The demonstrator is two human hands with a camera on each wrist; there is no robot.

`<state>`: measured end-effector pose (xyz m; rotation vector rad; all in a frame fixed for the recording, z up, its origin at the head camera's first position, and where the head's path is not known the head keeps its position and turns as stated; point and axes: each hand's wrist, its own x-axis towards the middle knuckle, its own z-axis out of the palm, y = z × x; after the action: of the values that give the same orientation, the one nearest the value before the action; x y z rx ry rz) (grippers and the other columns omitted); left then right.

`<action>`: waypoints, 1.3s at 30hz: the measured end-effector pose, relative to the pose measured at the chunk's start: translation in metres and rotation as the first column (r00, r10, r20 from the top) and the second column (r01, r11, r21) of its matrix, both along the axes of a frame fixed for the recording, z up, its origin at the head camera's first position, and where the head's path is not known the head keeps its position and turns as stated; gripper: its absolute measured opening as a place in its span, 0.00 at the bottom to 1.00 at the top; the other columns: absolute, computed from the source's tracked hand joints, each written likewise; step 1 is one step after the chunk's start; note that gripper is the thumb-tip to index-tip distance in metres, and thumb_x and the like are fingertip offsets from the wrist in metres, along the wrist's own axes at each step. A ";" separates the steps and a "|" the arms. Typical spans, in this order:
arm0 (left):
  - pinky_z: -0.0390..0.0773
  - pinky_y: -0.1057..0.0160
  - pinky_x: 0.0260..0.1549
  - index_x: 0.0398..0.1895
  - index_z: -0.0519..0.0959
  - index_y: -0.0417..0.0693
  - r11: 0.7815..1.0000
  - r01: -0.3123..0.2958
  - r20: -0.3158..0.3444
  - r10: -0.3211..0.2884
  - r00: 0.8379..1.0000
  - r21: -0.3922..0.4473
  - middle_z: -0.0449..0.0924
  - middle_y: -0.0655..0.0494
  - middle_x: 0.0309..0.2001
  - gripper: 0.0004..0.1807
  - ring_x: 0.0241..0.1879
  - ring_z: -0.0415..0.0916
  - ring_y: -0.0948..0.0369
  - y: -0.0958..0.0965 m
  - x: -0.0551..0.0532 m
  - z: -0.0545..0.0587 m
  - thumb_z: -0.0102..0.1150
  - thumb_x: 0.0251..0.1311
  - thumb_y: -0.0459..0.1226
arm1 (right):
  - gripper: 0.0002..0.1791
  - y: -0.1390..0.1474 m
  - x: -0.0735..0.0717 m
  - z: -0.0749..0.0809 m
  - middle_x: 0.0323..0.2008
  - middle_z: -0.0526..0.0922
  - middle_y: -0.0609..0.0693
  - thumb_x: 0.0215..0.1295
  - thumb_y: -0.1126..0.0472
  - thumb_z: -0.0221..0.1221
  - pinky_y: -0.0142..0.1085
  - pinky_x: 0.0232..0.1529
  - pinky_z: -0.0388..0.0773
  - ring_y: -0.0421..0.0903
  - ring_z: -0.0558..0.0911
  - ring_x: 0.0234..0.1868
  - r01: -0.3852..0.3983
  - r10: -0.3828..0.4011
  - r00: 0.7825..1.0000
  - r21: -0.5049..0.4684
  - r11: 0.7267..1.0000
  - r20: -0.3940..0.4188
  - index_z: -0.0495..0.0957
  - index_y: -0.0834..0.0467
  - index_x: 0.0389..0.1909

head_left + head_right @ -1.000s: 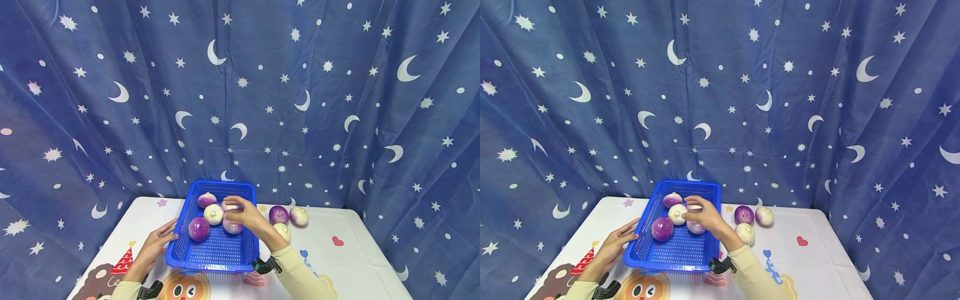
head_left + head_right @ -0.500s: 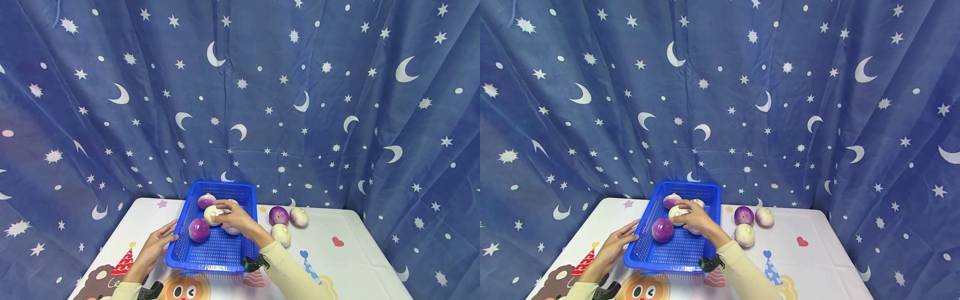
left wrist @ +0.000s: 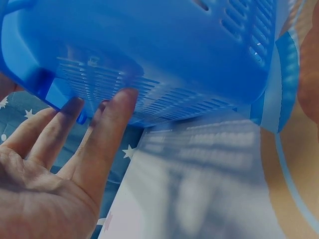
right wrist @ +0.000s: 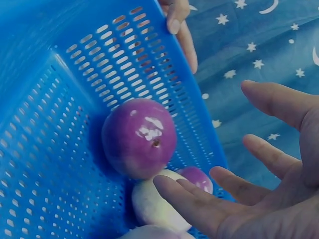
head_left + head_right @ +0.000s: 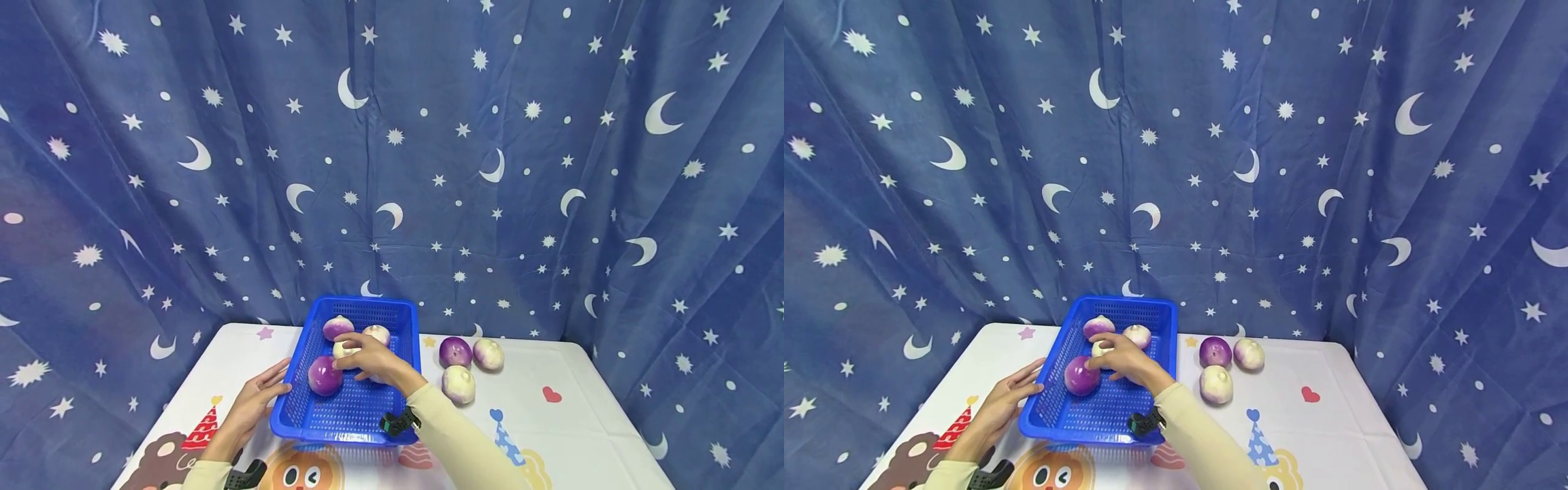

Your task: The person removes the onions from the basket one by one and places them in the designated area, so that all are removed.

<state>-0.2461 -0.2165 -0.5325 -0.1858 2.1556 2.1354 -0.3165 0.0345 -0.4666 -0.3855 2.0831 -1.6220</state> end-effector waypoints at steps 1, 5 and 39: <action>0.81 0.48 0.51 0.75 0.61 0.50 1.000 0.002 -0.001 -0.002 1.000 -0.002 0.61 0.41 0.74 0.37 0.63 0.74 0.47 0.000 0.000 0.000 0.60 0.62 0.36 | 0.30 -0.002 -0.001 -0.001 0.68 0.67 0.63 0.54 0.62 0.69 0.62 0.49 0.79 0.54 0.79 0.55 -0.008 0.008 1.000 0.006 1.000 0.006 0.75 0.52 0.60; 0.81 0.48 0.51 0.75 0.61 0.50 1.000 0.000 -0.008 0.000 1.000 0.000 0.61 0.40 0.73 0.37 0.63 0.74 0.46 -0.002 0.000 0.000 0.60 0.61 0.35 | 0.30 -0.010 -0.004 -0.007 0.68 0.67 0.64 0.55 0.61 0.69 0.64 0.49 0.78 0.56 0.77 0.60 -0.049 0.050 0.999 0.054 0.997 -0.005 0.74 0.51 0.61; 0.82 0.50 0.49 0.75 0.61 0.49 0.999 0.023 -0.038 -0.022 0.999 0.026 0.60 0.37 0.73 0.36 0.63 0.73 0.46 -0.001 0.000 -0.002 0.59 0.62 0.34 | 0.32 -0.042 -0.016 -0.037 0.51 0.78 0.57 0.52 0.71 0.67 0.62 0.44 0.80 0.56 0.81 0.48 -0.092 0.087 0.996 0.202 0.975 0.037 0.75 0.56 0.61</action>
<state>-0.2461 -0.2176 -0.5344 -0.1191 2.1376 2.1708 -0.3323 -0.0078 -0.5033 -0.3787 2.1531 -1.3408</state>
